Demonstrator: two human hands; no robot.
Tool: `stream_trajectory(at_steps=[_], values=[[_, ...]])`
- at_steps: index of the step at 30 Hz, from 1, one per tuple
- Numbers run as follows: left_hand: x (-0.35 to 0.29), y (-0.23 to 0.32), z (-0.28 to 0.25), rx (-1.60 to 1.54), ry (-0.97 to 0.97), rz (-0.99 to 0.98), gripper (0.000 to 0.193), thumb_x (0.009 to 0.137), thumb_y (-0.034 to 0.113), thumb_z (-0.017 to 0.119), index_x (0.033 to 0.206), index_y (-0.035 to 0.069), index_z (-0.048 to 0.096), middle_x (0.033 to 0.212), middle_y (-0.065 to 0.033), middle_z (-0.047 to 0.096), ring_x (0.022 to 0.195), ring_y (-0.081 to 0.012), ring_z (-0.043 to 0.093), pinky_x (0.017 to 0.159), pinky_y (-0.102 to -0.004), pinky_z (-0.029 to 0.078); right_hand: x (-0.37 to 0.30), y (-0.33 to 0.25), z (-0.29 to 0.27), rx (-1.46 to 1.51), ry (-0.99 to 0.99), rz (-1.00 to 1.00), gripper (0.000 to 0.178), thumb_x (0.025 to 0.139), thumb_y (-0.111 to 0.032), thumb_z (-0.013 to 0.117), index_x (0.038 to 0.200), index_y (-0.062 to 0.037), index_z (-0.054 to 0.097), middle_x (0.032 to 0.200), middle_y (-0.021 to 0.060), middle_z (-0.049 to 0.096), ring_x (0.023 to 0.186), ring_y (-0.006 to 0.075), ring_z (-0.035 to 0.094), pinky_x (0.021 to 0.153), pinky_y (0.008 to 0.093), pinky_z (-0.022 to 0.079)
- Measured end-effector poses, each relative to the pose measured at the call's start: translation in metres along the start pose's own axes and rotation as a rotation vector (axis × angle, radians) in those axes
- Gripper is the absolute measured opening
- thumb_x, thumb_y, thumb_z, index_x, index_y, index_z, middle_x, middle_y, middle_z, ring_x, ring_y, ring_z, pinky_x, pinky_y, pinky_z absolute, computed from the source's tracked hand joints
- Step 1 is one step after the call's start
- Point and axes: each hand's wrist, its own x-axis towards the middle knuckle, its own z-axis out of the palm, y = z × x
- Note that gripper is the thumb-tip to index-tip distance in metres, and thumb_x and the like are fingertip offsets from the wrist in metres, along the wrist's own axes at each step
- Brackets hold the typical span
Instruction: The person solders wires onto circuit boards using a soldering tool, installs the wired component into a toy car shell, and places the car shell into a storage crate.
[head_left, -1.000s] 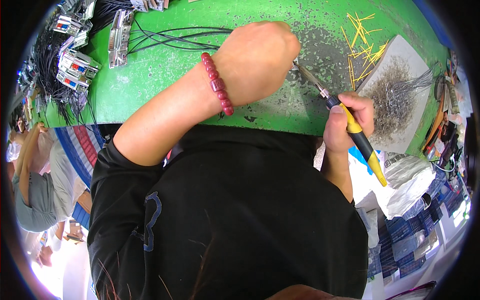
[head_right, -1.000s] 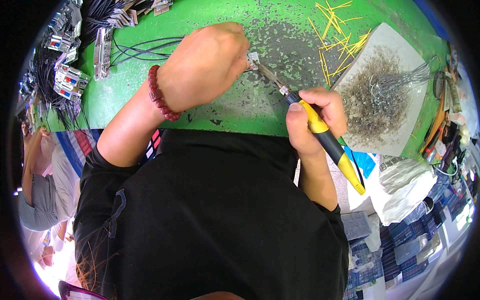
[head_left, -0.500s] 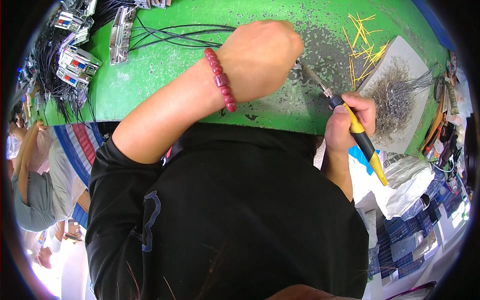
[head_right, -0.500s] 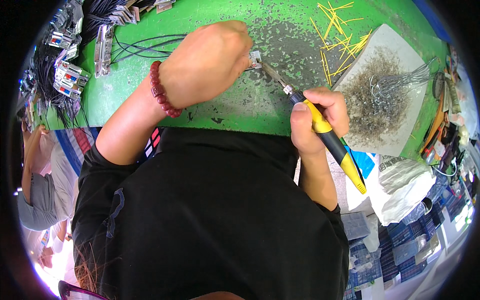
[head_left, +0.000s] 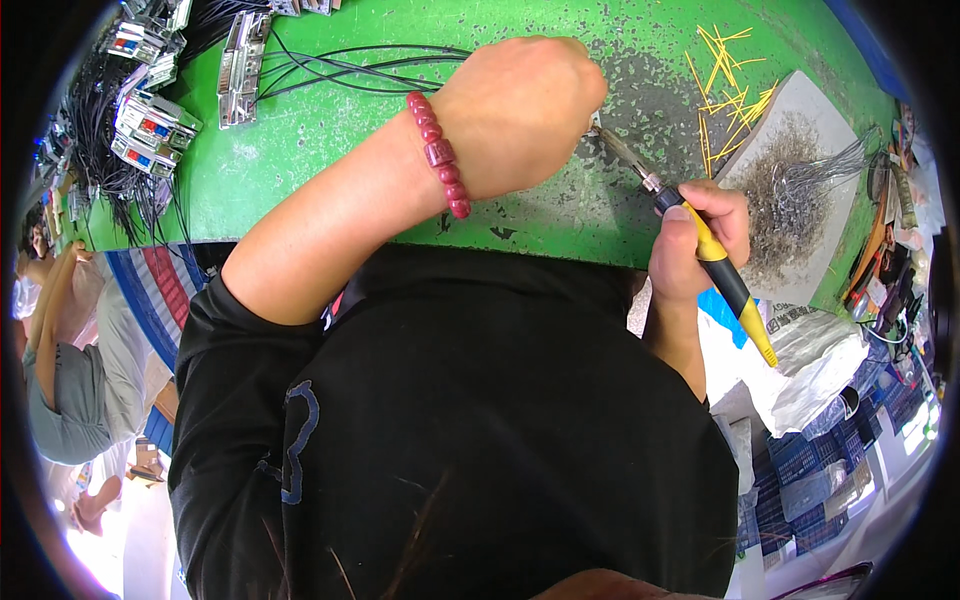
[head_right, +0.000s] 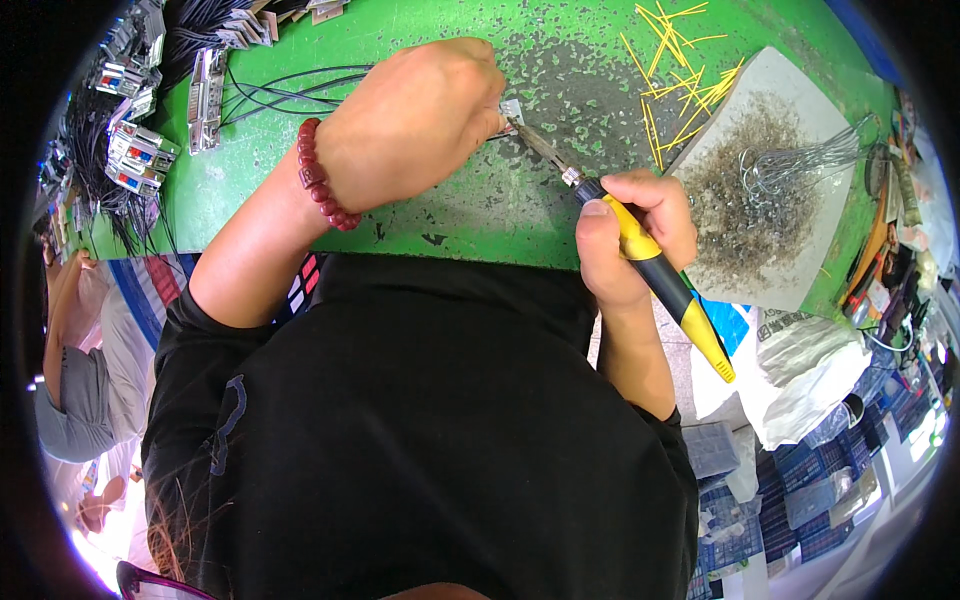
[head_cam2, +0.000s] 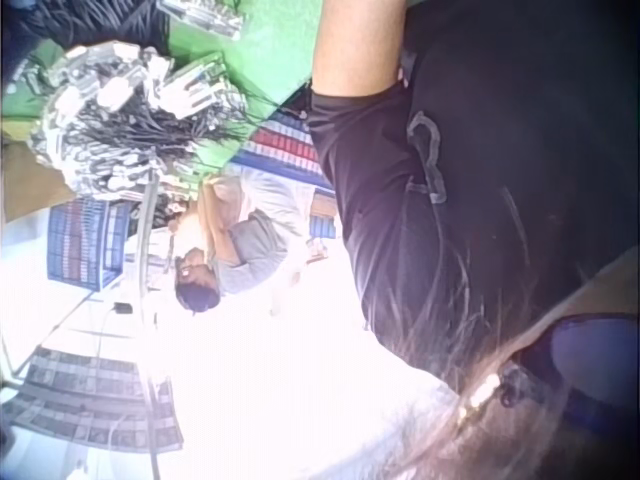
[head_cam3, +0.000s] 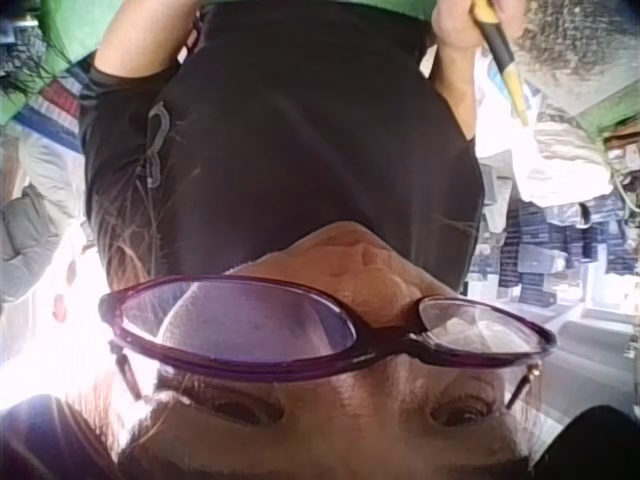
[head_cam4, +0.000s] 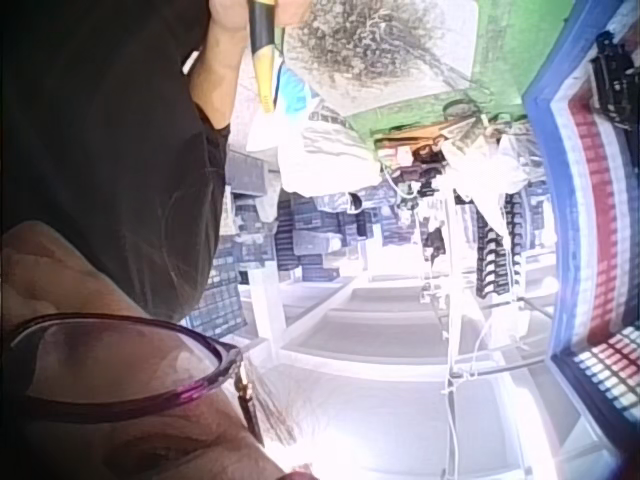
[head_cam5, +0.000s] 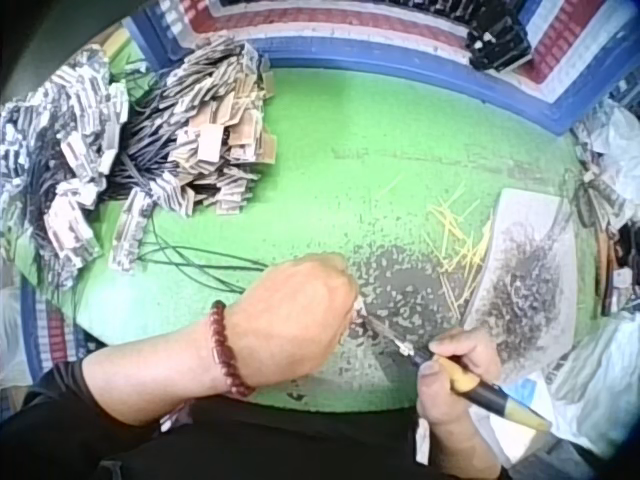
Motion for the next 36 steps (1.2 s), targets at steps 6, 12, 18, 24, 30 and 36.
stream_trajectory(at_steps=[6, 12, 18, 24, 30, 36], values=[[0.0, 0.0, 0.0, 0.001, 0.007, -0.003, 0.018, 0.085, 0.015, 0.061, 0.08, -0.002, 0.061, 0.086, -0.0187, 0.058, 0.084, -0.0388, 0.059, 0.073, -0.047, 0.049, -0.004, 0.009, -0.004, 0.184, 0.074, -0.039, 0.024, 0.08, -0.014, 0.07, 0.092, 0.0005, 0.054, 0.083, 0.0095, 0.056, 0.071, 0.0125, 0.048, 0.065, 0.0247, 0.038], [0.0, 0.001, 0.002, -0.022, 0.031, 0.021, 0.019, 0.083, 0.015, 0.062, 0.078, -0.003, 0.06, 0.085, -0.0191, 0.058, 0.083, -0.0391, 0.059, 0.073, -0.047, 0.048, -0.005, 0.011, -0.005, 0.181, 0.073, -0.075, 0.027, 0.081, -0.016, 0.071, 0.094, 0.0003, 0.054, 0.082, 0.0087, 0.056, 0.071, 0.0115, 0.048, 0.064, 0.0236, 0.037], [-0.001, 0.0, 0.005, -0.028, 0.058, 0.013, 0.019, 0.081, 0.014, 0.063, 0.074, -0.003, 0.059, 0.082, -0.0196, 0.058, 0.081, -0.0391, 0.059, 0.072, -0.0462, 0.048, -0.006, 0.009, 0.001, 0.1, 0.168, -0.067, 0.03, 0.083, -0.016, 0.067, 0.102, 0.0016, 0.052, 0.085, 0.0121, 0.06, 0.071, 0.0162, 0.059, 0.068, 0.0278, 0.05], [0.003, -0.007, 0.004, -0.066, 0.134, 0.073, 0.019, 0.079, 0.011, 0.064, 0.068, -0.003, 0.058, 0.078, -0.0189, 0.058, 0.076, -0.0388, 0.059, 0.069, -0.0445, 0.049, -0.001, 0.002, 0.004, 0.077, 0.128, -0.068, 0.034, 0.085, -0.013, 0.068, 0.111, 0.0005, 0.051, 0.093, 0.0125, 0.062, 0.079, 0.016, 0.062, 0.073, 0.0268, 0.05], [-0.004, -0.005, 0.001, -0.05, 0.152, 0.076, 0.015, 0.077, 0.011, 0.061, 0.069, -0.001, 0.059, 0.079, -0.0191, 0.059, 0.075, -0.0374, 0.061, 0.066, -0.0454, 0.051, 0.02, -0.016, 0.01, -0.073, -0.175, -0.024, 0.037, 0.092, -0.009, 0.062, 0.126, 0.0017, 0.052, 0.085, 0.0138, 0.069, 0.063, 0.0107, 0.06, 0.058, 0.0222, 0.048], [-0.014, 0.002, 0.009, -0.005, 0.152, 0.037, 0.011, 0.075, 0.011, 0.062, 0.073, 0.001, 0.059, 0.08, -0.0166, 0.058, 0.074, -0.035, 0.061, 0.064, -0.0448, 0.051, 0.048, -0.016, 0.021, -0.32, -0.414, -0.225, 0.04, 0.075, -0.001, 0.065, 0.114, -0.0127, 0.062, 0.069, 0.0049, 0.062, 0.058, 0.0212, 0.063, 0.053, 0.0315, 0.047]])
